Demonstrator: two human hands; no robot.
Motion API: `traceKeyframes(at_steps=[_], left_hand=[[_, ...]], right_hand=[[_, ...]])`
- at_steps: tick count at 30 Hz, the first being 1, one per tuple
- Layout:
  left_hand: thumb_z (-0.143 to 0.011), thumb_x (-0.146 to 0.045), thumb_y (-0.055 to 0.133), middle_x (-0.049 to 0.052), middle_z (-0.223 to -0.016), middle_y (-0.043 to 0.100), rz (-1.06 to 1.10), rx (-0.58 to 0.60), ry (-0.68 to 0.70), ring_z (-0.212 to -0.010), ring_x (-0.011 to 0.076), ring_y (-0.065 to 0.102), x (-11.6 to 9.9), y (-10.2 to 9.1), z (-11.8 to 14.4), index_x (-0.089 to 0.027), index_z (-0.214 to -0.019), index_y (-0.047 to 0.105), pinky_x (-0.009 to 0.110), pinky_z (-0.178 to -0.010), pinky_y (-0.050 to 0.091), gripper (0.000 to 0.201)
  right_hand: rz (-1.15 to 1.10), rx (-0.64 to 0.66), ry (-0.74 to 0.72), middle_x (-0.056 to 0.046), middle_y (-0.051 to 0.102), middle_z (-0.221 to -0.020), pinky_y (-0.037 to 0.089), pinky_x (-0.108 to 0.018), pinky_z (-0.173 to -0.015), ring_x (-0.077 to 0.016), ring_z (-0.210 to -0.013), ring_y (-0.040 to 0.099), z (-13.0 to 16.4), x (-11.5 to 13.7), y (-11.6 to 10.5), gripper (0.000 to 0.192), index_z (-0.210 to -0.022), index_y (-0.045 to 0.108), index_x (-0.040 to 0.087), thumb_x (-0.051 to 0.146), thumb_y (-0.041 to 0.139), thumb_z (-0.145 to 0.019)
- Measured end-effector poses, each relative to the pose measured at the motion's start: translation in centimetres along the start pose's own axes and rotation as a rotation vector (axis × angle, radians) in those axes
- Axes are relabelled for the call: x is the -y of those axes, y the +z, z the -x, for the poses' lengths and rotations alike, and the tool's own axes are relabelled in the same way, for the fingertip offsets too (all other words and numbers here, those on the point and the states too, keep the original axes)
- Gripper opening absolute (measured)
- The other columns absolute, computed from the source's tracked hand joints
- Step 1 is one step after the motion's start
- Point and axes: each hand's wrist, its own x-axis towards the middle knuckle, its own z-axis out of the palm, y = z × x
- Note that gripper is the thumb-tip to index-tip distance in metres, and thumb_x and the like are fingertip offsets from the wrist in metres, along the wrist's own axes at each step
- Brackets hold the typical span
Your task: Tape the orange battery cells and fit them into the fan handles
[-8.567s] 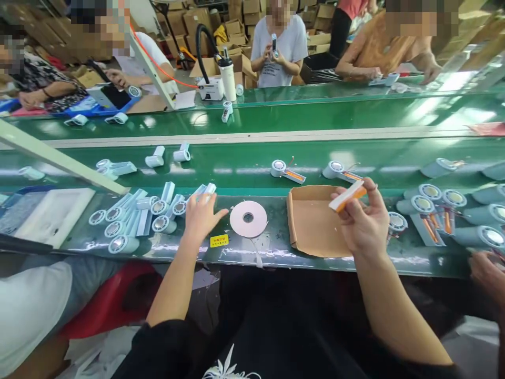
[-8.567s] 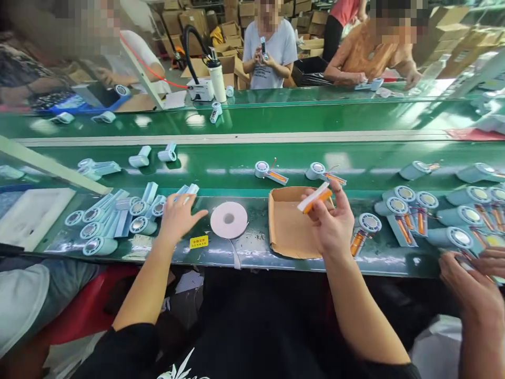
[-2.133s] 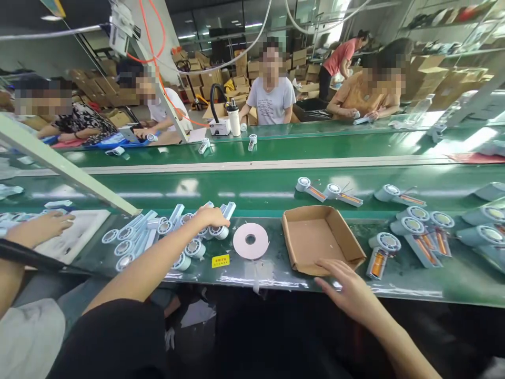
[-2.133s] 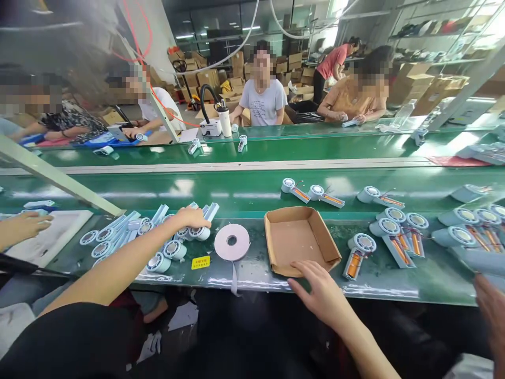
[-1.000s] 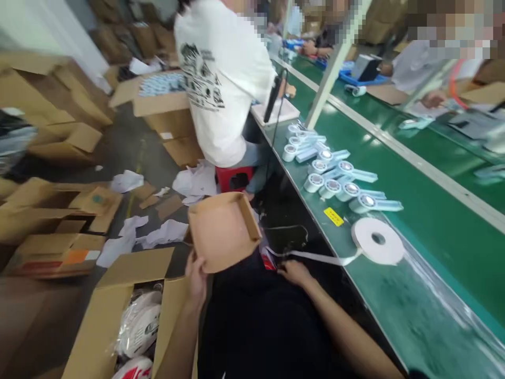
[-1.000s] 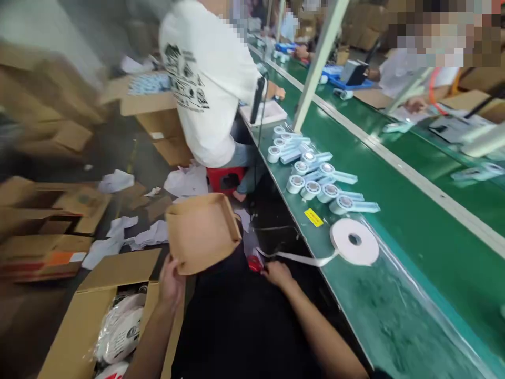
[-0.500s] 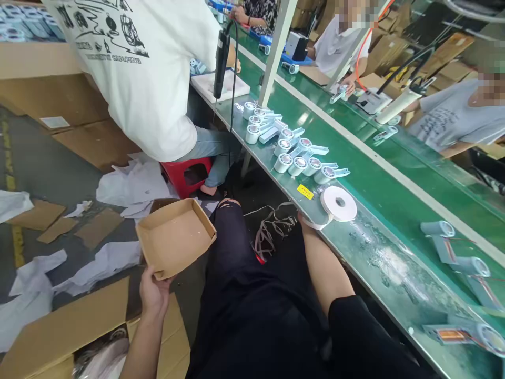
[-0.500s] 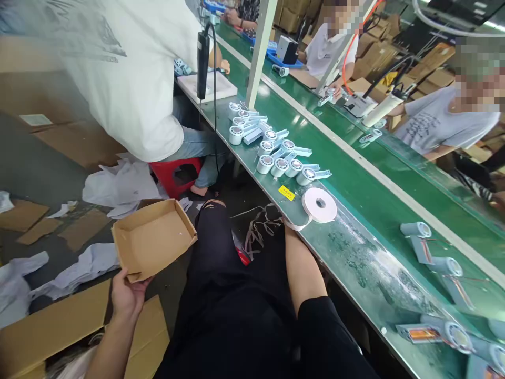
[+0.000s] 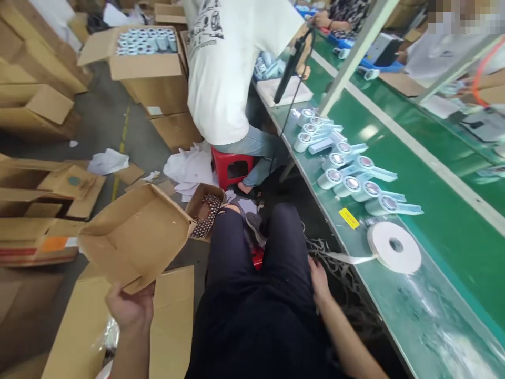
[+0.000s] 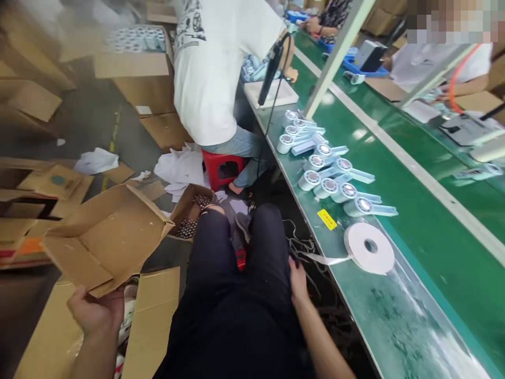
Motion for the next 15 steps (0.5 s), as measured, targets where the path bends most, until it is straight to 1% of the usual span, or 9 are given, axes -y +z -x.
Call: traceKeyframes(at_steps=[2, 3, 5, 7, 9, 10, 12, 13, 15], left_hand=[[-0.068, -0.049, 0.067, -0.003, -0.108, 0.08, -0.001, -0.006, 0.037, -0.121, 0.0324, 0.067, 0.2, 0.4, 1.5, -0.033, -0.105, 0.075, 0.049, -0.1, 0.059, 0.041], [-0.068, -0.049, 0.066, -0.002, -0.109, 0.08, -0.016, 0.008, 0.049, -0.121, 0.032, 0.067, 0.6, 1.1, 2.0, -0.031, -0.107, 0.075, 0.048, -0.104, 0.058, 0.043], [-0.068, -0.048, 0.069, 0.002, -0.11, 0.08, -0.109, 0.098, 0.038, -0.119, 0.0322, 0.069, 2.0, 3.6, 2.1, -0.026, -0.111, 0.076, 0.046, -0.105, 0.057, 0.049], [-0.068, -0.049, 0.074, 0.006, -0.115, 0.079, -0.256, 0.262, -0.003, -0.117, 0.0335, 0.07, 4.0, 7.1, 0.7, -0.023, -0.117, 0.075, 0.045, -0.102, 0.058, 0.056], [-0.068, -0.055, 0.079, 0.01, -0.119, 0.079, -0.419, 0.475, -0.056, -0.118, 0.0347, 0.07, 6.4, 10.8, -2.8, -0.021, -0.122, 0.075, 0.045, -0.1, 0.059, 0.064], [-0.07, -0.059, 0.078, 0.012, -0.119, 0.079, -0.512, 0.587, -0.08, -0.118, 0.0348, 0.071, 7.8, 12.5, -5.3, -0.021, -0.123, 0.075, 0.045, -0.099, 0.059, 0.066], [-0.077, -0.068, 0.069, 0.015, -0.115, 0.08, -0.698, 0.748, -0.131, -0.114, 0.0343, 0.073, 11.2, 15.3, -11.4, -0.019, -0.12, 0.076, 0.046, -0.098, 0.059, 0.066], [-0.081, -0.071, 0.063, 0.016, -0.113, 0.08, -0.781, 0.784, -0.156, -0.111, 0.0337, 0.074, 13.1, 16.2, -14.7, -0.018, -0.117, 0.077, 0.047, -0.099, 0.059, 0.065], [-0.088, -0.068, 0.054, 0.016, -0.112, 0.081, -0.893, 0.77, -0.188, -0.109, 0.0329, 0.074, 17.5, 17.2, -20.9, -0.018, -0.112, 0.078, 0.048, -0.102, 0.057, 0.061]], right_hand=[[-0.043, 0.126, -0.087, -0.013, 0.069, -0.138, 0.053, -0.05, -0.11, -0.0324, -0.127, 0.065, 0.6, 1.3, 1.6, 0.055, -0.128, 0.068, 0.022, 0.061, 0.072, -0.09], [-0.092, 0.25, -0.153, -0.013, 0.066, -0.144, 0.051, -0.048, -0.112, -0.0318, -0.129, 0.063, 0.7, 2.6, 3.1, 0.061, -0.133, 0.065, 0.024, 0.064, 0.073, -0.087], [-0.217, 0.602, -0.255, -0.012, 0.056, -0.157, 0.052, -0.047, -0.112, -0.0291, -0.132, 0.062, 0.2, 6.1, 7.4, 0.074, -0.148, 0.055, 0.029, 0.064, 0.073, -0.085], [-0.228, 0.903, -0.198, -0.012, 0.057, -0.157, 0.054, -0.047, -0.108, -0.029, -0.131, 0.064, -2.1, 9.6, 13.1, 0.079, -0.156, 0.047, 0.032, 0.062, 0.072, -0.087], [-0.047, 0.92, -0.119, -0.01, 0.067, -0.146, 0.057, -0.043, -0.103, -0.0285, -0.125, 0.068, -6.2, 11.7, 18.8, 0.072, -0.152, 0.052, 0.028, 0.051, 0.072, -0.087], [0.071, 0.883, -0.081, -0.009, 0.071, -0.139, 0.058, -0.041, -0.101, -0.0281, -0.121, 0.069, -8.7, 11.9, 21.4, 0.065, -0.147, 0.056, 0.025, 0.045, 0.071, -0.087], [0.293, 0.794, -0.01, -0.008, 0.077, -0.123, 0.06, -0.038, -0.093, -0.0271, -0.11, 0.072, -13.8, 10.8, 25.6, 0.048, -0.134, 0.064, 0.02, 0.036, 0.068, -0.089], [0.386, 0.769, 0.026, -0.009, 0.078, -0.116, 0.061, -0.038, -0.089, -0.0266, -0.104, 0.073, -16.1, 9.6, 27.3, 0.04, -0.128, 0.066, 0.018, 0.034, 0.067, -0.091], [0.564, 0.731, 0.088, -0.009, 0.077, -0.108, 0.062, -0.039, -0.083, -0.0239, -0.094, 0.073, -19.9, 6.5, 30.2, 0.032, -0.123, 0.067, 0.015, 0.034, 0.068, -0.097]])
